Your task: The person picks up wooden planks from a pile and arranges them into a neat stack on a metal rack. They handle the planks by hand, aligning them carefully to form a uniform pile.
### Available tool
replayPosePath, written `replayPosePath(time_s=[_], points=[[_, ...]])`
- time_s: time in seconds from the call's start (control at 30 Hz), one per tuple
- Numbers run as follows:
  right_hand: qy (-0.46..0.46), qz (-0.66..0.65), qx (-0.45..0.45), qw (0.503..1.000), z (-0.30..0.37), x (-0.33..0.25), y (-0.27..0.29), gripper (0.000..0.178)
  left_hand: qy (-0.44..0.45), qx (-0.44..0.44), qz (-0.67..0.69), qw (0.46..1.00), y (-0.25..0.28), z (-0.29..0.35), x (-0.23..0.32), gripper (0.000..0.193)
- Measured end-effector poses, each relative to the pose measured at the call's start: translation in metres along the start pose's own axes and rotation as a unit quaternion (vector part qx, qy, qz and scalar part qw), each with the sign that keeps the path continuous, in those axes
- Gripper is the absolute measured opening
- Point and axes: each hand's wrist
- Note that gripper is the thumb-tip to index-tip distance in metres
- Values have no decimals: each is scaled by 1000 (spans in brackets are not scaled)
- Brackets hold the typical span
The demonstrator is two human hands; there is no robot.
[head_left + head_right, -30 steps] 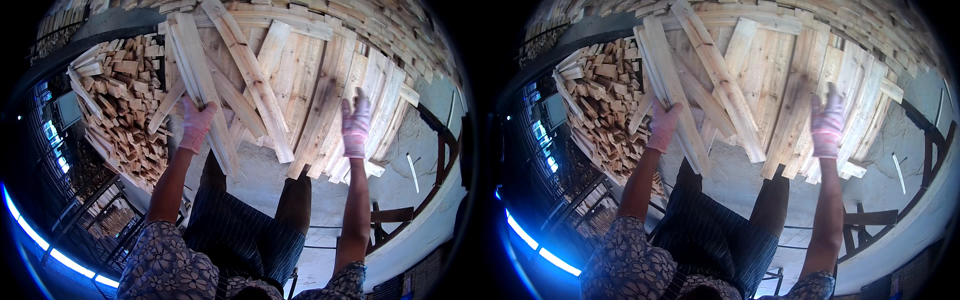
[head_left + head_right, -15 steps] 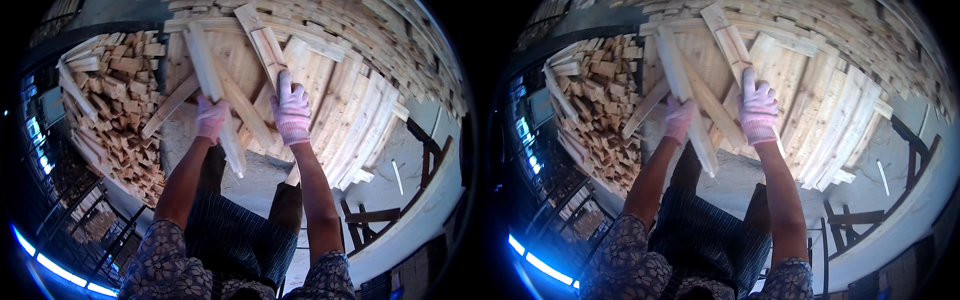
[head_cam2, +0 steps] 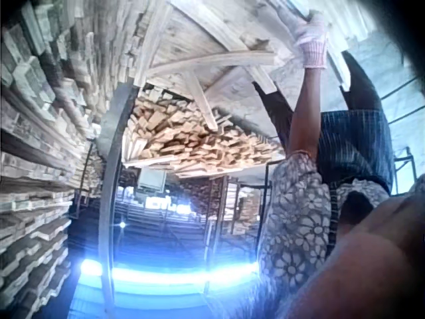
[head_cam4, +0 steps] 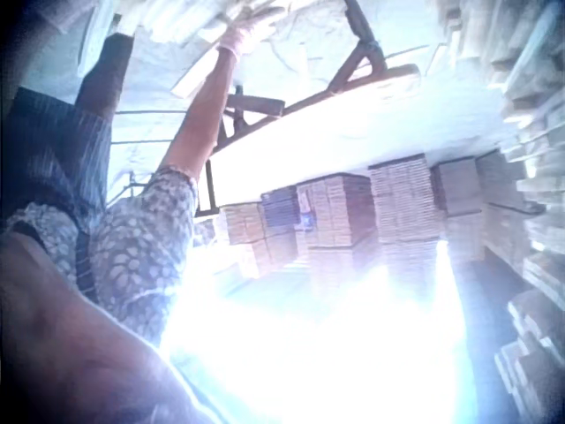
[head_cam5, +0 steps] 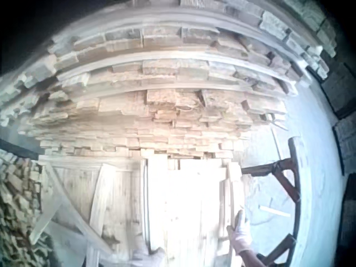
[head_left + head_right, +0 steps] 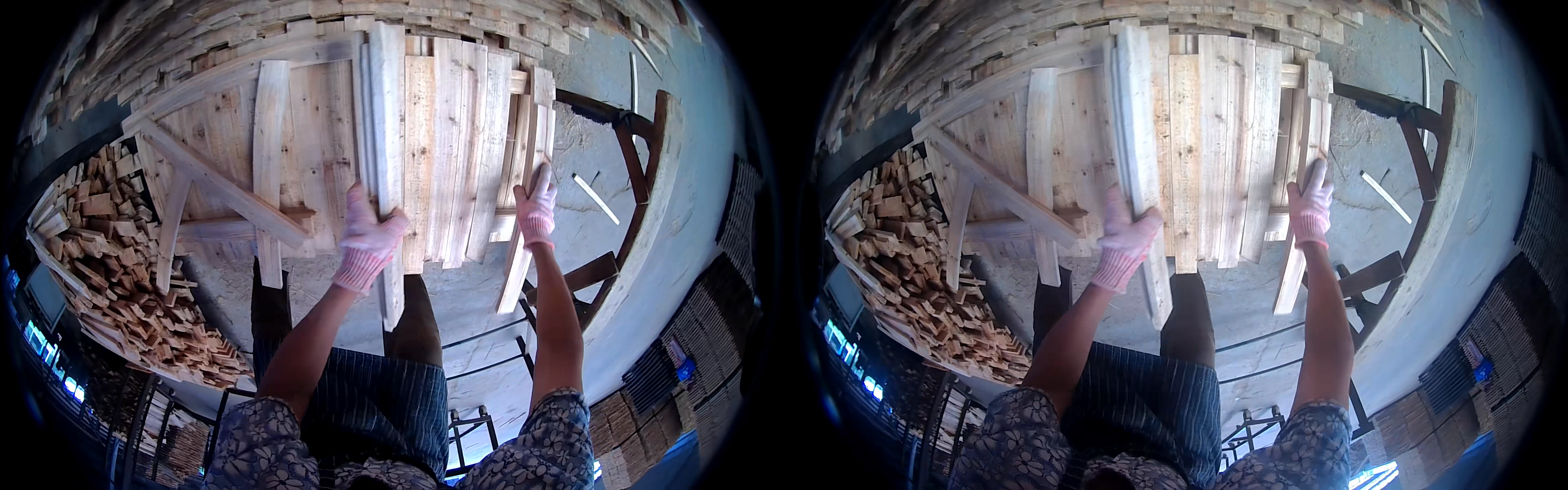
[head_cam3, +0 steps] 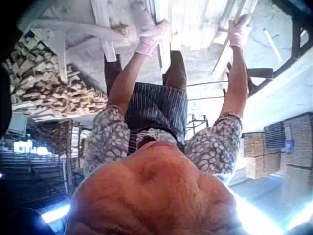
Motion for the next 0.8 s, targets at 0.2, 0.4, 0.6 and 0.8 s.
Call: replayPosePath(time_s=[0.2,0.4,0.6,0.8], points=[[-32,-31,26,999,-90,-35,-21,77,75,75,-334,937,-117,-44,-1,73],[88,-89,50,991,-65,-37,-63,68,36,62,-326,943,-118,-44,-14,71],[94,22,-7,995,-52,-86,14,63,137,-89,-95,982,-86,-51,-2,76],[51,-393,-324,859,45,-107,5,103,8,-199,57,978,-96,20,-26,74]])
Point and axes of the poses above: each hand's wrist, its own z-axis away from the middle knuckle, its own y-axis out of the back of the hand, x = y × z, and after that the axes turned 3 degrees about -z, right-handed
